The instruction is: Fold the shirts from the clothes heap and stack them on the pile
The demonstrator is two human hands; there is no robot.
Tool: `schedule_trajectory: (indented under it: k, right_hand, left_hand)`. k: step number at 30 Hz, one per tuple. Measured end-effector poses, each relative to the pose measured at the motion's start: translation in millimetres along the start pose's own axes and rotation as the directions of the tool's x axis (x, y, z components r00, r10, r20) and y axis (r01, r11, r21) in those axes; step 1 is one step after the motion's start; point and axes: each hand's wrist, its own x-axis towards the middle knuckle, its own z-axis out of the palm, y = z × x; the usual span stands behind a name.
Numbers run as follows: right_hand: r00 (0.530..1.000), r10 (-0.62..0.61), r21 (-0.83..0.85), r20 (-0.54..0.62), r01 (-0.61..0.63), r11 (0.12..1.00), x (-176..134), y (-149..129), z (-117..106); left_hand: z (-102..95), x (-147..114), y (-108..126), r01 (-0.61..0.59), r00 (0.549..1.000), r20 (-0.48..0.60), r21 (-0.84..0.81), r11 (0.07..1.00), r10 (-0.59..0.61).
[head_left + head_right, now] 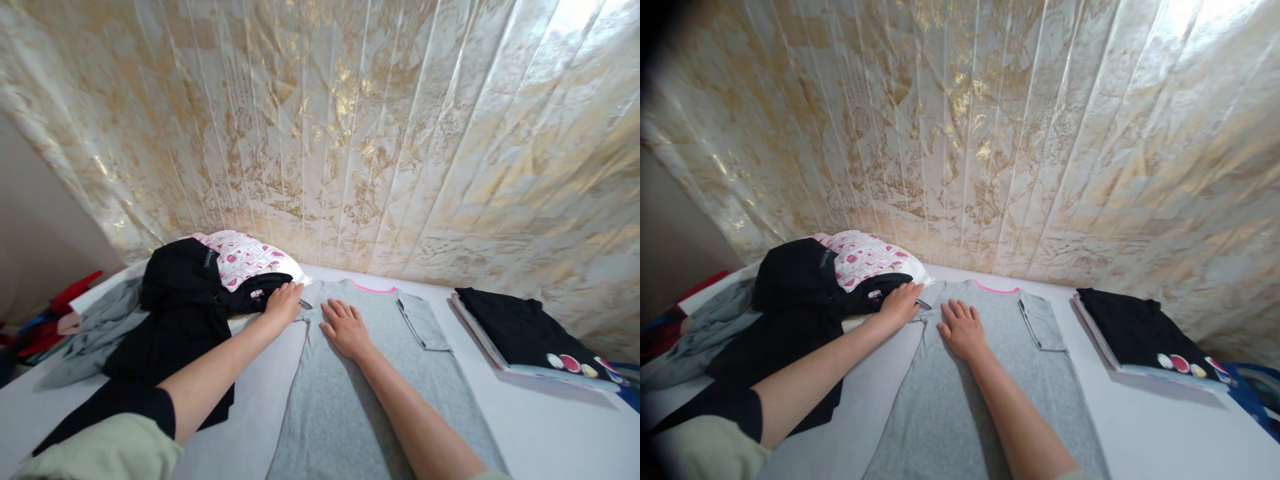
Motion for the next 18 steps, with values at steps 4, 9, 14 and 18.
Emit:
schedule_trajectory:
  k: [4,9,14,18]
  right_hand:
    - [0.993,-0.119,0.057,-0.015,0.119,0.991,-2,-2,0]
    - [0.991,-0.134,0.083,0.001,0.133,0.988,-3,-2,-1]
    - [0.993,-0.12,0.121,0.002,0.119,0.986,-1,-2,-3]
    - [0.994,-0.041,0.378,-0.105,0.078,0.922,4,5,-3]
  left_hand:
    - [7.2,15,-11,0.071,0.997,0.001,-0.069,0.995,-0.071]
    - [11.5,29,-12,0.151,0.987,-0.023,-0.193,0.969,-0.158]
    - [3.4,38,3,0.171,0.982,-0.019,-0.308,0.936,-0.185]
    - [2.3,34,27,0.125,0.992,0.041,-0.4,0.908,-0.119]
